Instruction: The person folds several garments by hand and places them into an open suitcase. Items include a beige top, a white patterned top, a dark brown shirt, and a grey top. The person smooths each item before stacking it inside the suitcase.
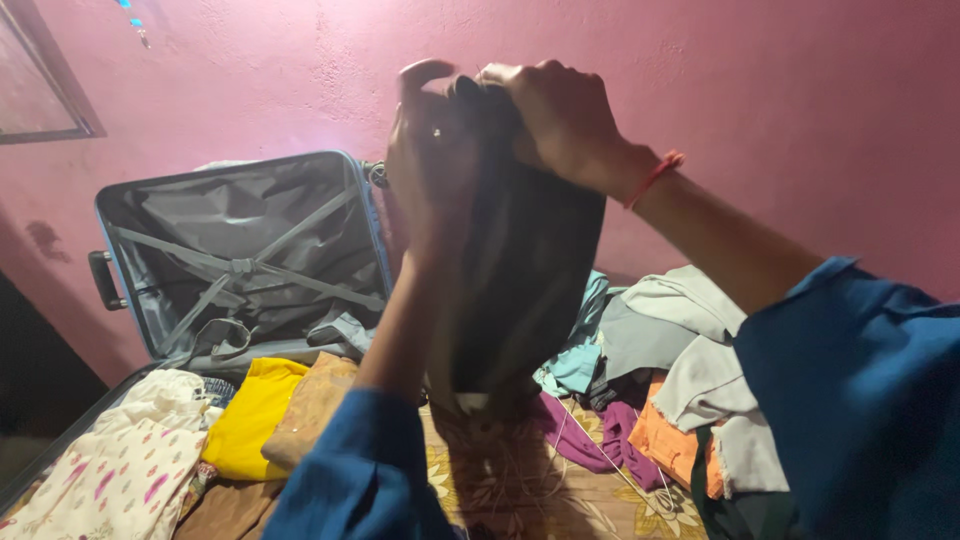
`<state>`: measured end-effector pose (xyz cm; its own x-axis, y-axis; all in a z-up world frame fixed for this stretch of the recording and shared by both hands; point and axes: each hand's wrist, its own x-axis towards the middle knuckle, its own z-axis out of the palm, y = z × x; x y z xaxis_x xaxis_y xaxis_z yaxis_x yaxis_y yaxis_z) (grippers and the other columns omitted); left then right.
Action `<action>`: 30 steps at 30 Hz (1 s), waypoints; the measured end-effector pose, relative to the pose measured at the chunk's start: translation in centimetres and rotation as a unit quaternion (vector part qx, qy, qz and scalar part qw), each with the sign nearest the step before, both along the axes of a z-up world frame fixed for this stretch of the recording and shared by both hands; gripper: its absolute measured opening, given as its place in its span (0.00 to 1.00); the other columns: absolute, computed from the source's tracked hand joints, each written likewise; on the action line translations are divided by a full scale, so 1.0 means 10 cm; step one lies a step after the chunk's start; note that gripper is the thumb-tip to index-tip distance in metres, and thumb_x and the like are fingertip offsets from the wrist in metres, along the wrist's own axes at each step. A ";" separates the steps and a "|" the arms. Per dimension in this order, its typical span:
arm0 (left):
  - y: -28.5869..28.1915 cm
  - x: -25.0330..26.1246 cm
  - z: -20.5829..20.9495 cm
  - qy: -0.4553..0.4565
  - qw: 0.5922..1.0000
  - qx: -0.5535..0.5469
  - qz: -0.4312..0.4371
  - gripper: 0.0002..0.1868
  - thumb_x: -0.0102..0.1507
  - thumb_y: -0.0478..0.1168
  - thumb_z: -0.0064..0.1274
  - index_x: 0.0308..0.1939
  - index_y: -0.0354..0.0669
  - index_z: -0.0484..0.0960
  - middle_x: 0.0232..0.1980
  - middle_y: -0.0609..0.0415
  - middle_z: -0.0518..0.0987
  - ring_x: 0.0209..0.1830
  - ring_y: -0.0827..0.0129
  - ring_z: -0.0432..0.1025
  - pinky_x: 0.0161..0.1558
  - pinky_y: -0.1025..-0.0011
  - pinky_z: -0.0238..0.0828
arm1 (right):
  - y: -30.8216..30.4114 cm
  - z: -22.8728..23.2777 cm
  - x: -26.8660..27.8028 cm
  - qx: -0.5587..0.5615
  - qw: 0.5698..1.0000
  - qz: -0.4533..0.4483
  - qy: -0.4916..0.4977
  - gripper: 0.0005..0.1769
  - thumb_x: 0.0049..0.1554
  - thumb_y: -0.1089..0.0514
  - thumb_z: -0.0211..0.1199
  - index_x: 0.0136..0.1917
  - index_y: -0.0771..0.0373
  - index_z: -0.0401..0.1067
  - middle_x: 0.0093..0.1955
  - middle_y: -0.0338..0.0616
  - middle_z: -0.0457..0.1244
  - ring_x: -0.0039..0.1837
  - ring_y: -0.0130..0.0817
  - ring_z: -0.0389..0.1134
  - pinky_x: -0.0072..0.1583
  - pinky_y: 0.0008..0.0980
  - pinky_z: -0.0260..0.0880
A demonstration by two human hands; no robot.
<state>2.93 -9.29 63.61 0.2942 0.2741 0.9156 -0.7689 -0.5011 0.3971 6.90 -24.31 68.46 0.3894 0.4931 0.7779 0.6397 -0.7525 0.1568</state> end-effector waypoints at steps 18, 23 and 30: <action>0.77 1.72 -2.22 0.135 0.984 0.100 -0.053 0.11 0.64 0.26 0.47 0.42 0.29 0.87 0.39 0.41 0.84 0.40 0.64 0.76 0.46 0.63 0.72 | -0.27 -0.59 0.79 0.197 0.980 -0.011 -0.019 0.23 0.40 0.62 0.69 0.52 0.63 0.80 0.47 0.56 0.70 0.52 0.55 0.70 0.52 0.47 0.71; 0.97 2.39 -0.93 0.064 0.855 -0.257 -0.446 0.15 0.71 0.36 0.45 0.54 0.30 0.84 0.47 0.48 0.85 0.43 0.68 0.78 0.46 0.72 0.76 | -0.45 -0.44 0.85 0.279 0.945 0.165 0.039 0.24 0.47 0.72 0.62 0.58 0.66 0.77 0.47 0.49 0.70 0.50 0.31 0.69 0.55 0.30 0.71; 0.93 1.70 0.14 0.026 0.922 -0.149 -0.356 0.13 0.69 0.37 0.46 0.52 0.35 0.82 0.40 0.54 0.81 0.33 0.73 0.74 0.31 0.73 0.70 | -0.41 -0.13 1.06 0.278 0.907 0.298 -0.106 0.14 0.59 0.70 0.70 0.58 0.73 0.72 0.54 0.46 0.69 0.57 0.28 0.67 0.59 0.31 0.71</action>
<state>19.96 -0.01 65.04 0.5374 0.2315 0.8109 -0.8374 0.2601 0.4807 17.46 -28.44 67.14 -0.0051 0.0751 0.9972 0.9589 -0.2824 0.0262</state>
